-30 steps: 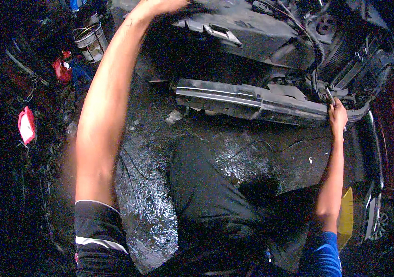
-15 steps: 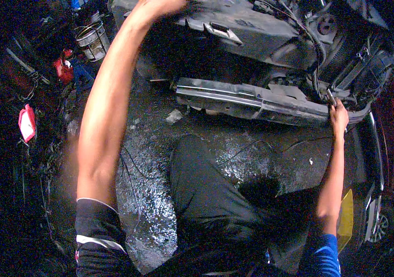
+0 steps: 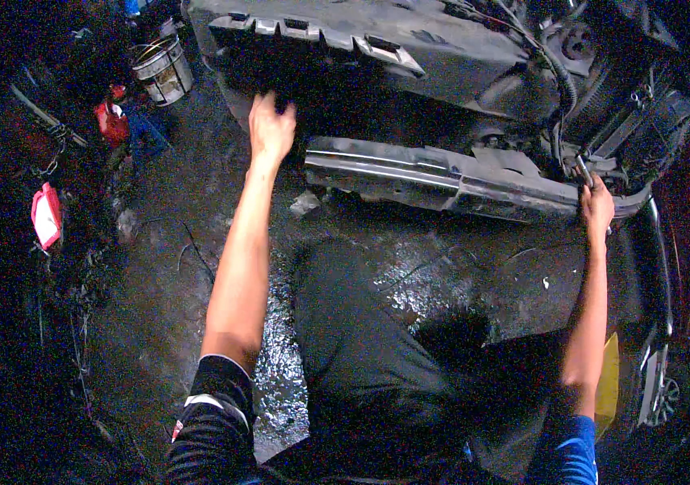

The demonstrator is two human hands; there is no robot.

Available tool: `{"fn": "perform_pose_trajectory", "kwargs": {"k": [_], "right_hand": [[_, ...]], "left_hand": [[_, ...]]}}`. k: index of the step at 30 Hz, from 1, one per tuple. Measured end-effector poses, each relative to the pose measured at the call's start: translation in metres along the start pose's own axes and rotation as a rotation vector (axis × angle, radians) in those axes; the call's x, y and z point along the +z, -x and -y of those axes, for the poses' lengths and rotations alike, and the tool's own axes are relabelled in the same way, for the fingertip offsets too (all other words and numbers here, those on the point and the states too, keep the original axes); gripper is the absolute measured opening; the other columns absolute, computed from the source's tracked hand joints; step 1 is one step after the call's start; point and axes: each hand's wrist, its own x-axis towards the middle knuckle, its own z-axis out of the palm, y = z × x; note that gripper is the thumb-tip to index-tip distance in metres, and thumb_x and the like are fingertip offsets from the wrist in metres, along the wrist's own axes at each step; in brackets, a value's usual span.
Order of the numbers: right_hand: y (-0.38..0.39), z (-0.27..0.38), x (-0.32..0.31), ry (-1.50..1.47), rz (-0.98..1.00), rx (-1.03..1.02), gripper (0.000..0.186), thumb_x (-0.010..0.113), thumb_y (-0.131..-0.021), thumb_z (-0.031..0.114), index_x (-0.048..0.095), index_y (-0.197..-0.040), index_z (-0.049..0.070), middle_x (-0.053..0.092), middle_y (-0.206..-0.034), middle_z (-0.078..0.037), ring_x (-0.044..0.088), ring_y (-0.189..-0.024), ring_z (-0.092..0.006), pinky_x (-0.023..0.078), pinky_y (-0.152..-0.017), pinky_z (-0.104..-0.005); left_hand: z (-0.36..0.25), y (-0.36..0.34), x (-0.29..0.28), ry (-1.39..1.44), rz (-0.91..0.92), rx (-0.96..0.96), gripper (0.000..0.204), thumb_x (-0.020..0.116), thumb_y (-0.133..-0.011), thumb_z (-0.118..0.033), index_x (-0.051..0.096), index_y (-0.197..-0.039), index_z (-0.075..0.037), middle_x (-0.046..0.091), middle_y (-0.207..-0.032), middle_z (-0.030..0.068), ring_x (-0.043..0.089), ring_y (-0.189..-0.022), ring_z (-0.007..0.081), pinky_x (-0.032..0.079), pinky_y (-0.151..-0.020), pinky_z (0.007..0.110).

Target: The person works under the car hood, loosening components using a socket tool and by hand. The person then moves to the front bumper frame, handling wires and unfastening parts with the tool.

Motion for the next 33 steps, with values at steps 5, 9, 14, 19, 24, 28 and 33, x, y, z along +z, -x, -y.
{"fn": "perform_pose_trajectory", "kwargs": {"k": [5, 9, 14, 19, 24, 28, 33], "right_hand": [[0.002, -0.002, -0.007, -0.010, 0.030, 0.084, 0.035, 0.056, -0.087, 0.025, 0.059, -0.122, 0.023, 0.064, -0.108, -0.017, 0.061, -0.100, -0.0363, 0.047, -0.083, -0.0425], [0.007, -0.012, -0.011, 0.023, -0.021, 0.034, 0.039, 0.060, -0.086, 0.025, 0.057, -0.123, 0.014, 0.065, -0.106, -0.018, 0.061, -0.097, -0.0372, 0.049, -0.081, -0.0451], [0.005, 0.002, -0.010, 0.017, 0.050, 0.052, 0.039, 0.059, -0.087, 0.024, 0.056, -0.123, 0.012, 0.064, -0.108, -0.017, 0.061, -0.098, -0.0369, 0.048, -0.083, -0.0448], [0.007, 0.008, -0.014, 0.029, 0.034, 0.050, 0.039, 0.059, -0.087, 0.023, 0.056, -0.123, 0.011, 0.064, -0.108, -0.018, 0.060, -0.098, -0.0368, 0.048, -0.083, -0.0448], [-0.003, -0.017, -0.004, -0.017, -0.098, -0.068, 0.037, 0.056, -0.087, 0.020, 0.057, -0.123, 0.015, 0.064, -0.103, -0.021, 0.060, -0.096, -0.0388, 0.047, -0.082, -0.0439], [-0.001, -0.011, -0.004, -0.029, -0.090, -0.083, 0.038, 0.055, -0.087, 0.021, 0.058, -0.123, 0.012, 0.063, -0.105, -0.022, 0.060, -0.097, -0.0394, 0.046, -0.082, -0.0439], [-0.003, -0.031, 0.003, 0.041, -0.080, -0.101, 0.040, 0.058, -0.087, 0.022, 0.056, -0.123, 0.006, 0.062, -0.107, -0.023, 0.061, -0.094, -0.0395, 0.048, -0.079, -0.0461]], "left_hand": [[-0.006, -0.020, 0.015, 0.036, 0.295, -0.139, 0.030, 0.062, -0.077, -0.015, 0.064, -0.098, 0.006, 0.060, -0.102, 0.0307, 0.058, -0.096, 0.0457, 0.048, -0.084, 0.046], [0.016, -0.028, 0.050, 0.058, 0.264, -0.021, 0.028, 0.057, -0.082, -0.020, 0.066, -0.090, 0.005, 0.063, -0.099, 0.0267, 0.060, -0.095, 0.0422, 0.049, -0.083, 0.046], [0.046, -0.043, 0.056, 0.093, 0.300, 0.005, 0.035, 0.054, -0.091, -0.026, 0.061, -0.114, -0.001, 0.061, -0.117, 0.0191, 0.057, -0.111, 0.0349, 0.044, -0.094, 0.039], [0.007, -0.043, 0.014, 0.397, 0.183, -0.167, 0.033, 0.054, -0.092, -0.021, 0.060, -0.118, -0.001, 0.063, -0.118, 0.0162, 0.058, -0.112, 0.0306, 0.043, -0.096, 0.036], [0.029, -0.032, 0.033, 0.398, 0.236, -0.248, 0.035, 0.061, -0.086, -0.020, 0.060, -0.113, 0.003, 0.062, -0.115, 0.0217, 0.059, -0.109, 0.0346, 0.044, -0.094, 0.037], [0.012, -0.011, 0.037, 0.330, 0.242, -0.184, 0.039, 0.062, -0.084, -0.020, 0.057, -0.109, 0.009, 0.061, -0.108, 0.0297, 0.057, -0.106, 0.0428, 0.046, -0.090, 0.041], [-0.010, -0.001, 0.035, 0.300, 0.141, -0.440, 0.049, 0.062, -0.084, -0.030, 0.051, -0.112, 0.008, 0.060, -0.101, 0.0340, 0.056, -0.101, 0.0481, 0.045, -0.087, 0.051]]}}
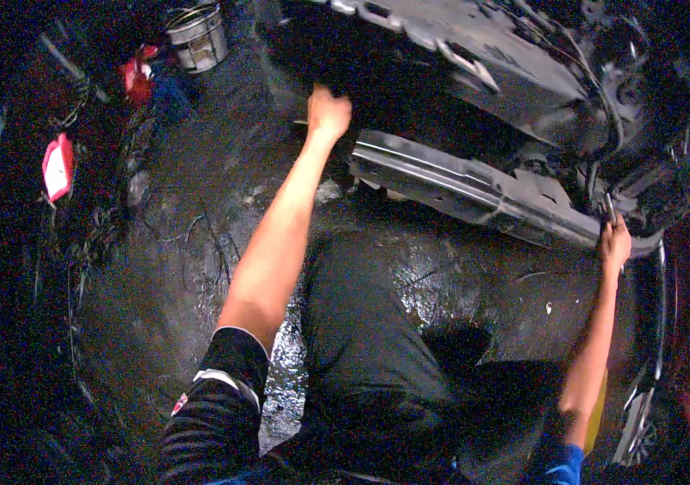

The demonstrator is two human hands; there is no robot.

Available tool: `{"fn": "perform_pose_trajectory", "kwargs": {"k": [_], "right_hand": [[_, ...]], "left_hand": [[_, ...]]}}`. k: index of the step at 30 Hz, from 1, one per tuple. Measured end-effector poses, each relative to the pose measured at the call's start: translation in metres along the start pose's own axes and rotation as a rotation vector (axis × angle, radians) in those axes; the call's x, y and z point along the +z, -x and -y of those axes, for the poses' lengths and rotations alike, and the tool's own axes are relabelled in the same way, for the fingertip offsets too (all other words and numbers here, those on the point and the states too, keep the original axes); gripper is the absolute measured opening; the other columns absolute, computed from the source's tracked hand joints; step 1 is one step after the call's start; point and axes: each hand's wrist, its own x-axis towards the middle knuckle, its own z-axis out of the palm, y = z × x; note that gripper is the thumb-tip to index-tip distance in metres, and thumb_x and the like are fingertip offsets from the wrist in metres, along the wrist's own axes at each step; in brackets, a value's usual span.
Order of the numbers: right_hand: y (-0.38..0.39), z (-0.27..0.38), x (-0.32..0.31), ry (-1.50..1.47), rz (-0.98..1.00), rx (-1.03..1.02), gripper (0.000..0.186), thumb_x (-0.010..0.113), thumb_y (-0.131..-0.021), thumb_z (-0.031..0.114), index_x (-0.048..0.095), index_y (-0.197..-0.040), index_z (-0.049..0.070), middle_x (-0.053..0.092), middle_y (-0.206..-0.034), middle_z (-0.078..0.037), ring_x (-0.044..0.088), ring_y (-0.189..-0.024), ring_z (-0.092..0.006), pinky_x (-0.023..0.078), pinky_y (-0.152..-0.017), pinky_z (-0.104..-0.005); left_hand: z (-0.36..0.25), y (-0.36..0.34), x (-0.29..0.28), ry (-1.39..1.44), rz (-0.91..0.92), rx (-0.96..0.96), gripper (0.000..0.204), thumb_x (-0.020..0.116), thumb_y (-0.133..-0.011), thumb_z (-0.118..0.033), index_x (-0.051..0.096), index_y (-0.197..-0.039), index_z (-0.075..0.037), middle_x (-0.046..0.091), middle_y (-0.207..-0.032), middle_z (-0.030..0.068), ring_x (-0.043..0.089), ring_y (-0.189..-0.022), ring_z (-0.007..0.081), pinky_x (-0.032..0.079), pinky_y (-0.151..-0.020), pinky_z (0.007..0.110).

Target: The person works under the car hood, loosening components using a socket tool and by hand. The person then moves to the front bumper frame, handling wires and unfastening parts with the tool.

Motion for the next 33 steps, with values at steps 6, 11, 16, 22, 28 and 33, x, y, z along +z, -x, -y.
{"fn": "perform_pose_trajectory", "kwargs": {"k": [6, 11, 16, 22, 28, 33], "right_hand": [[0.000, 0.015, 0.002, -0.010, -0.028, -0.001, 0.038, 0.058, -0.088, 0.023, 0.056, -0.124, 0.011, 0.066, -0.096, -0.021, 0.063, -0.085, -0.0399, 0.048, -0.073, -0.0470], [0.003, 0.014, -0.017, 0.007, 0.063, 0.144, 0.041, 0.061, -0.085, 0.020, 0.056, -0.125, 0.014, 0.065, -0.097, -0.019, 0.062, -0.086, -0.0396, 0.049, -0.072, -0.0448], [0.002, 0.038, -0.020, -0.040, 0.137, 0.216, 0.038, 0.062, -0.082, 0.013, 0.057, -0.120, 0.010, 0.064, -0.109, -0.017, 0.061, -0.095, -0.0371, 0.049, -0.081, -0.0442], [0.006, 0.054, -0.021, -0.084, 0.049, 0.169, 0.037, 0.062, -0.083, 0.015, 0.058, -0.120, 0.010, 0.064, -0.110, -0.016, 0.061, -0.098, -0.0358, 0.049, -0.083, -0.0438], [0.001, 0.022, -0.005, -0.075, -0.024, 0.113, 0.037, 0.056, -0.085, 0.021, 0.059, -0.122, 0.014, 0.064, -0.104, -0.021, 0.060, -0.096, -0.0391, 0.046, -0.082, -0.0446], [0.005, 0.006, -0.007, 0.000, 0.055, 0.087, 0.036, 0.057, -0.088, 0.023, 0.058, -0.121, 0.008, 0.064, -0.102, -0.021, 0.061, -0.091, -0.0386, 0.047, -0.076, -0.0449]], "left_hand": [[-0.006, -0.004, -0.030, 0.075, -0.247, 0.087, 0.051, 0.057, -0.084, -0.018, 0.042, -0.125, 0.010, 0.044, -0.127, 0.0370, 0.046, -0.115, 0.0488, 0.041, -0.095, 0.048], [0.001, -0.047, -0.033, 0.159, -0.181, 0.267, 0.045, 0.052, -0.074, 0.000, 0.053, -0.119, 0.005, 0.055, -0.121, 0.0267, 0.051, -0.113, 0.0435, 0.042, -0.096, 0.041], [0.018, -0.084, -0.035, 0.124, -0.133, 0.383, 0.024, 0.053, -0.087, -0.009, 0.057, -0.106, 0.006, 0.061, -0.105, 0.0275, 0.059, -0.101, 0.0396, 0.046, -0.085, 0.039], [0.020, -0.100, -0.036, 0.934, -0.075, -0.145, 0.025, 0.056, -0.088, -0.008, 0.056, -0.110, 0.004, 0.062, -0.099, 0.0093, 0.055, -0.086, 0.0183, 0.046, -0.075, 0.032], [-0.002, -0.088, -0.028, 1.314, -0.230, -0.230, 0.021, 0.047, -0.085, 0.000, 0.063, -0.098, -0.002, 0.060, -0.083, 0.0018, 0.053, -0.072, 0.0159, 0.045, -0.066, 0.031], [-0.001, -0.052, -0.043, 0.740, -0.247, -0.296, 0.023, 0.063, -0.088, -0.014, 0.066, -0.103, 0.003, 0.065, -0.080, 0.0071, 0.056, -0.062, 0.0107, 0.041, -0.049, 0.028]]}}
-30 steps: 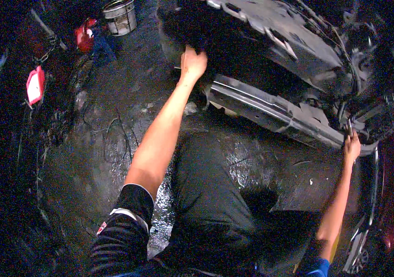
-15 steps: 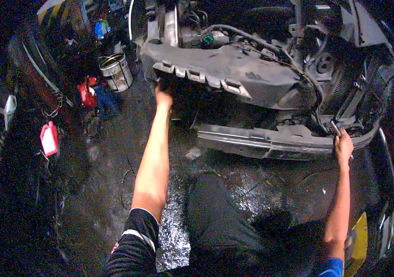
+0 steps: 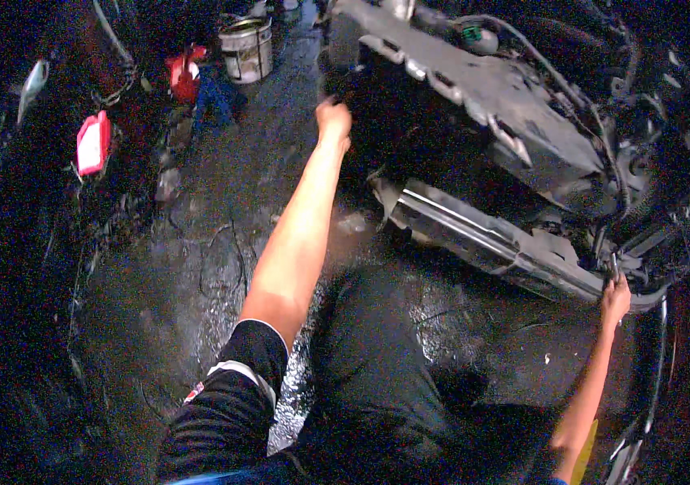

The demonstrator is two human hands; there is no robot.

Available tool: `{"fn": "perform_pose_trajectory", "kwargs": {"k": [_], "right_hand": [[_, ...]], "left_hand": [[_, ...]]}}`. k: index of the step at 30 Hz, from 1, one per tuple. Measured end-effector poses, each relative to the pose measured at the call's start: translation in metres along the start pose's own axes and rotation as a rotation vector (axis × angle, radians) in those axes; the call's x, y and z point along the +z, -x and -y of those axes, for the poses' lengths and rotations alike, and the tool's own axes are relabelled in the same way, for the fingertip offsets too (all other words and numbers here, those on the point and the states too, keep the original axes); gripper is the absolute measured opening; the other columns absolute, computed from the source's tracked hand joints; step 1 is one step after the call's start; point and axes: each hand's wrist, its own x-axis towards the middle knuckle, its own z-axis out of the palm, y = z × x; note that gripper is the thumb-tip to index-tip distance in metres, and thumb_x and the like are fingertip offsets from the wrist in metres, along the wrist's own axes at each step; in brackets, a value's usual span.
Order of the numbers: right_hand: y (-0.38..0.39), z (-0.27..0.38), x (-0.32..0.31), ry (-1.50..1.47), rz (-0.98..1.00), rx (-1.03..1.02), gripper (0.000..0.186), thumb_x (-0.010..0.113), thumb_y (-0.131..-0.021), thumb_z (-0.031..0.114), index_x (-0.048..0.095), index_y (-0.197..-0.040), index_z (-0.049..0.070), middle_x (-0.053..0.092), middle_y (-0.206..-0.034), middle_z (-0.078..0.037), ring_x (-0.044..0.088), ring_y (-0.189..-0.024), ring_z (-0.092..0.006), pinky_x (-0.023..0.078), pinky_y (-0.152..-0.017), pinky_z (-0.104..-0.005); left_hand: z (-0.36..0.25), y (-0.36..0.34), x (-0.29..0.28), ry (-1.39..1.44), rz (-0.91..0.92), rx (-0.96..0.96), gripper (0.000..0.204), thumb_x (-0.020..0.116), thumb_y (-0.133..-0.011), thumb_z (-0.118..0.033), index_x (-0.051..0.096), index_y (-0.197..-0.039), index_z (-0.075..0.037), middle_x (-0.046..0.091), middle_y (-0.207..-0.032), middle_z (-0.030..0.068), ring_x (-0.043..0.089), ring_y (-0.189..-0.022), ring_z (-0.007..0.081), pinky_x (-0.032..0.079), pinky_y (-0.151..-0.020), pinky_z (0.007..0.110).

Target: The person works under the car hood, loosening components using a socket tool and by hand. The person then moves to the front bumper frame, handling wires and unfastening parts with the tool.

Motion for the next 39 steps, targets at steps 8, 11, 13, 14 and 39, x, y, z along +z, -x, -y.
{"fn": "perform_pose_trajectory", "kwargs": {"k": [8, 11, 13, 14, 39], "right_hand": [[-0.009, 0.031, 0.000, -0.074, 0.058, -0.023, 0.034, 0.052, -0.091, 0.028, 0.060, -0.119, 0.010, 0.064, -0.096, -0.022, 0.061, -0.090, -0.0402, 0.046, -0.077, -0.0460], [-0.010, 0.032, 0.002, -0.073, 0.047, -0.035, 0.034, 0.052, -0.091, 0.028, 0.059, -0.117, 0.009, 0.064, -0.095, -0.022, 0.061, -0.090, -0.0403, 0.046, -0.077, -0.0459], [-0.013, 0.014, -0.002, -0.051, 0.040, -0.032, 0.033, 0.051, -0.091, 0.029, 0.059, -0.116, 0.007, 0.064, -0.098, -0.022, 0.061, -0.091, -0.0402, 0.046, -0.078, -0.0455], [-0.013, 0.007, -0.003, -0.037, 0.034, -0.033, 0.033, 0.051, -0.091, 0.029, 0.059, -0.116, 0.007, 0.064, -0.098, -0.022, 0.061, -0.091, -0.0402, 0.046, -0.078, -0.0455], [-0.012, 0.010, -0.005, -0.036, 0.006, 0.011, 0.037, 0.055, -0.089, 0.035, 0.061, -0.119, 0.014, 0.065, -0.095, -0.022, 0.062, -0.087, -0.0401, 0.048, -0.074, -0.0467]], "left_hand": [[0.004, -0.002, -0.065, -0.046, 0.193, -0.122, 0.029, 0.064, -0.089, -0.029, 0.067, -0.094, 0.000, 0.062, -0.071, 0.0033, 0.051, -0.055, 0.0099, 0.040, -0.047, 0.027], [0.002, 0.004, -0.070, 0.000, 0.261, -0.136, 0.029, 0.065, -0.089, -0.033, 0.066, -0.093, -0.004, 0.061, -0.072, 0.0007, 0.050, -0.059, 0.0086, 0.041, -0.050, 0.026], [0.001, 0.016, -0.060, 0.031, 0.259, -0.108, 0.029, 0.060, -0.092, -0.030, 0.067, -0.085, -0.002, 0.064, -0.074, 0.0020, 0.054, -0.061, 0.0089, 0.042, -0.055, 0.024], [0.001, 0.022, -0.058, 0.044, 0.261, -0.115, 0.029, 0.060, -0.092, -0.030, 0.067, -0.085, -0.002, 0.064, -0.074, 0.0020, 0.054, -0.061, 0.0089, 0.042, -0.055, 0.024], [0.036, 0.040, -0.063, 0.489, 0.316, -0.247, 0.021, 0.061, -0.091, -0.016, 0.060, -0.107, -0.001, 0.066, -0.096, 0.0093, 0.064, -0.088, 0.0191, 0.052, -0.077, 0.031]]}}
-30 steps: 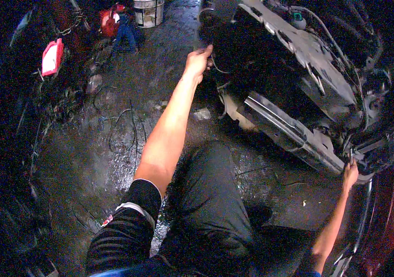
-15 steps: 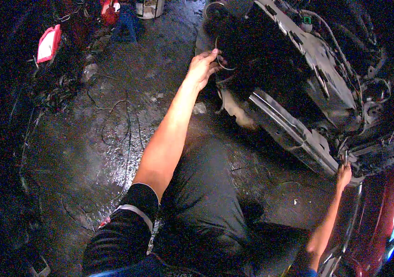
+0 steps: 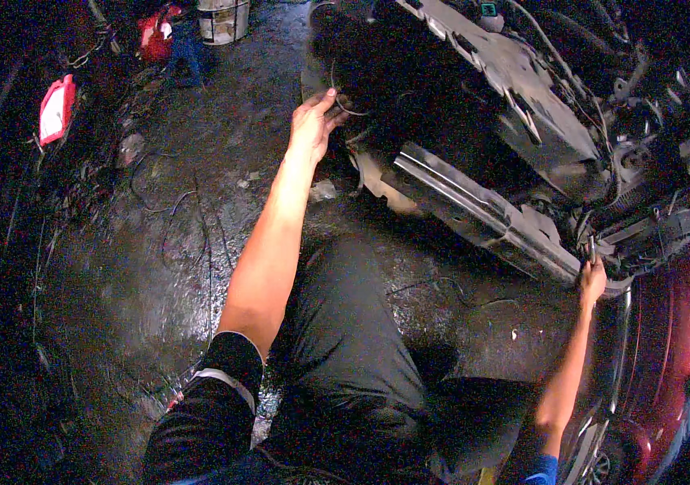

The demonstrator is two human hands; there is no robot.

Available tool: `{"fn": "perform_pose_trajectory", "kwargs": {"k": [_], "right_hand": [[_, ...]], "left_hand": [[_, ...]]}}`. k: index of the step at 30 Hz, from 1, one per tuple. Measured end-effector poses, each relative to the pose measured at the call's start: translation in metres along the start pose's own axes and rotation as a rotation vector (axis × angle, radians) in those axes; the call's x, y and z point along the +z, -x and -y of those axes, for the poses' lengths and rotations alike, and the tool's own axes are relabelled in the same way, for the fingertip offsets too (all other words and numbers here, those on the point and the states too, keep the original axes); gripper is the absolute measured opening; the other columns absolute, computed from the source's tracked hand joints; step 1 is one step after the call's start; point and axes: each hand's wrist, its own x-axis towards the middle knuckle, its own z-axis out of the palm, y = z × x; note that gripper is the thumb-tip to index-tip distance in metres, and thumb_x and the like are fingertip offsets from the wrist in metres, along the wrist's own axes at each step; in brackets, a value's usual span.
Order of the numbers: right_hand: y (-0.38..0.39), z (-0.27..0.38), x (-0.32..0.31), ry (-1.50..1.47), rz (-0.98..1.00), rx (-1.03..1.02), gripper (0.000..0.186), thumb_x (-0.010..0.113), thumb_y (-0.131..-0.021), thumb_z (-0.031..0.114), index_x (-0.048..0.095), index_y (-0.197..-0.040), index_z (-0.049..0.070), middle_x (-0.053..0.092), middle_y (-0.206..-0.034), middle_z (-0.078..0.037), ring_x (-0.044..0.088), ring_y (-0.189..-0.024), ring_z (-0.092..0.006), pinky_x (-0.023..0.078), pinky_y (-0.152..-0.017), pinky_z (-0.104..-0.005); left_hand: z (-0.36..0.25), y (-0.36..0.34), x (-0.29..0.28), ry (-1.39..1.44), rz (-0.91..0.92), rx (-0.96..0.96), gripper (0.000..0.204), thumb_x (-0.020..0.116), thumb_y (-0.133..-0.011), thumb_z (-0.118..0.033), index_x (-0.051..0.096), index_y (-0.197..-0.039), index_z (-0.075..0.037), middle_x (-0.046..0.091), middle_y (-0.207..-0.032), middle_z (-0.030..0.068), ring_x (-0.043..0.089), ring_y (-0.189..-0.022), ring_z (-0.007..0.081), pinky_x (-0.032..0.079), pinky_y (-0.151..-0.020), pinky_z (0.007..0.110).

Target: The person works under the car hood, loosening components using a socket tool and by hand. The person then moves to the front bumper frame, handling wires and unfastening parts with the tool.

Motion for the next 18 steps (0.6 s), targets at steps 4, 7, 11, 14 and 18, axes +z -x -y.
{"fn": "perform_pose_trajectory", "kwargs": {"k": [4, 7, 11, 14, 18], "right_hand": [[0.005, 0.023, -0.001, -0.030, 0.040, -0.014, 0.034, 0.053, -0.090, 0.032, 0.061, -0.119, 0.016, 0.065, -0.094, -0.022, 0.062, -0.088, -0.0394, 0.047, -0.075, -0.0452], [0.008, 0.021, -0.002, -0.041, 0.057, 0.029, 0.036, 0.050, -0.092, 0.036, 0.062, -0.118, 0.013, 0.064, -0.093, -0.024, 0.062, -0.090, -0.0389, 0.046, -0.076, -0.0442], [0.004, 0.014, -0.005, -0.027, 0.011, -0.037, 0.032, 0.055, -0.088, 0.030, 0.061, -0.117, 0.019, 0.065, -0.093, -0.021, 0.062, -0.086, -0.0402, 0.047, -0.073, -0.0472], [0.005, 0.031, -0.003, -0.021, 0.071, 0.057, 0.037, 0.053, -0.090, 0.041, 0.061, -0.116, 0.017, 0.065, -0.092, -0.022, 0.062, -0.086, -0.0412, 0.047, -0.073, -0.0478], [0.003, 0.027, -0.003, -0.001, 0.073, 0.071, 0.042, 0.051, -0.090, 0.046, 0.061, -0.117, 0.015, 0.066, -0.096, -0.021, 0.062, -0.088, -0.0411, 0.047, -0.073, -0.0469]], "left_hand": [[0.002, 0.002, -0.004, -0.010, -0.052, 0.045, 0.018, 0.062, -0.090, -0.013, 0.060, -0.104, -0.001, 0.066, -0.095, 0.0094, 0.064, -0.088, 0.0184, 0.052, -0.076, 0.032], [0.009, 0.004, -0.002, -0.014, -0.064, 0.056, 0.021, 0.062, -0.090, -0.012, 0.059, -0.106, 0.000, 0.065, -0.096, 0.0082, 0.064, -0.088, 0.0176, 0.052, -0.077, 0.031], [0.018, 0.008, -0.002, 0.044, -0.044, 0.103, 0.024, 0.065, -0.087, -0.011, 0.058, -0.108, -0.002, 0.064, -0.099, 0.0067, 0.061, -0.090, 0.0179, 0.050, -0.081, 0.035], [0.015, 0.013, 0.001, 0.064, -0.085, 0.118, 0.021, 0.066, -0.087, -0.012, 0.058, -0.104, -0.004, 0.065, -0.095, 0.0066, 0.064, -0.084, 0.0189, 0.051, -0.076, 0.033], [0.008, 0.016, 0.003, 0.076, -0.093, 0.091, 0.026, 0.066, -0.087, -0.012, 0.057, -0.109, -0.001, 0.065, -0.094, 0.0070, 0.064, -0.083, 0.0170, 0.051, -0.070, 0.030]]}}
